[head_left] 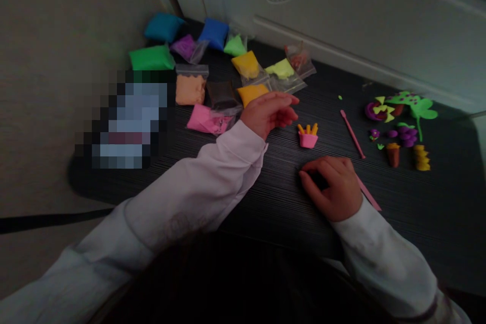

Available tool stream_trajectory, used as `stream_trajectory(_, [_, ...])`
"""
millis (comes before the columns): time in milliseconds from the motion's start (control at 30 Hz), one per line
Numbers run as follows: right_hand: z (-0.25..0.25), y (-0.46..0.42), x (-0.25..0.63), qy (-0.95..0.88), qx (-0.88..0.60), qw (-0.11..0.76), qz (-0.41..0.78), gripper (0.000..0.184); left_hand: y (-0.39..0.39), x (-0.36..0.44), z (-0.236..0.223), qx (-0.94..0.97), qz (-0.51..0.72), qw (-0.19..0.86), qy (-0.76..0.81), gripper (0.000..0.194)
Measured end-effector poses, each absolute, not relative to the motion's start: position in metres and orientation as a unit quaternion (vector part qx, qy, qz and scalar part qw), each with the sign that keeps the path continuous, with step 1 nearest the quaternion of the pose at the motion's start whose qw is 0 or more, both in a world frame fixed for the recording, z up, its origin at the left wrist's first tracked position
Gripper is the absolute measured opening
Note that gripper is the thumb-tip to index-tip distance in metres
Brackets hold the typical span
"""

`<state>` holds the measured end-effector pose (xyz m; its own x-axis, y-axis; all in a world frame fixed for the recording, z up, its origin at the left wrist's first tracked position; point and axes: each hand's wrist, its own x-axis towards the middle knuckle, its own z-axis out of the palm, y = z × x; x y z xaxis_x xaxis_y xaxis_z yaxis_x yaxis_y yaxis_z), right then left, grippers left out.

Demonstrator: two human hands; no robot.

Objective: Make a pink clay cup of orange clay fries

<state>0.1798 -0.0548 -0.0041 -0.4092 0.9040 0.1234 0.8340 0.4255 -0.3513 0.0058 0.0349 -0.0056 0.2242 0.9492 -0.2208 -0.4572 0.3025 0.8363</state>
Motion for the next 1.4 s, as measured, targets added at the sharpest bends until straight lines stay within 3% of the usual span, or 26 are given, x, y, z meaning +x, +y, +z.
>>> stream_trajectory(133, [-0.005, -0.060, 0.189, -0.858, -0.477, 0.145, 0.124, 0.020, 0.035, 0.006, -0.005, 0.323, 0.492, 0.713, 0.380, 0.012])
stream_trajectory(267, [-0.005, -0.066, 0.201, -0.892, -0.441, 0.087, 0.045, 0.042, 0.036, 0.006, -0.005, 0.322, 0.489, 0.717, 0.379, 0.012])
stream_trajectory(400, [-0.006, -0.068, 0.204, -0.903, -0.428, 0.040, 0.003, 0.048, 0.036, 0.006, -0.006, 0.327, 0.490, 0.715, 0.377, 0.012])
stream_trajectory(1400, [-0.007, -0.067, 0.202, -0.891, -0.449, 0.051, 0.035, 0.045, 0.036, 0.004, -0.006, 0.312, 0.492, 0.725, 0.369, 0.015])
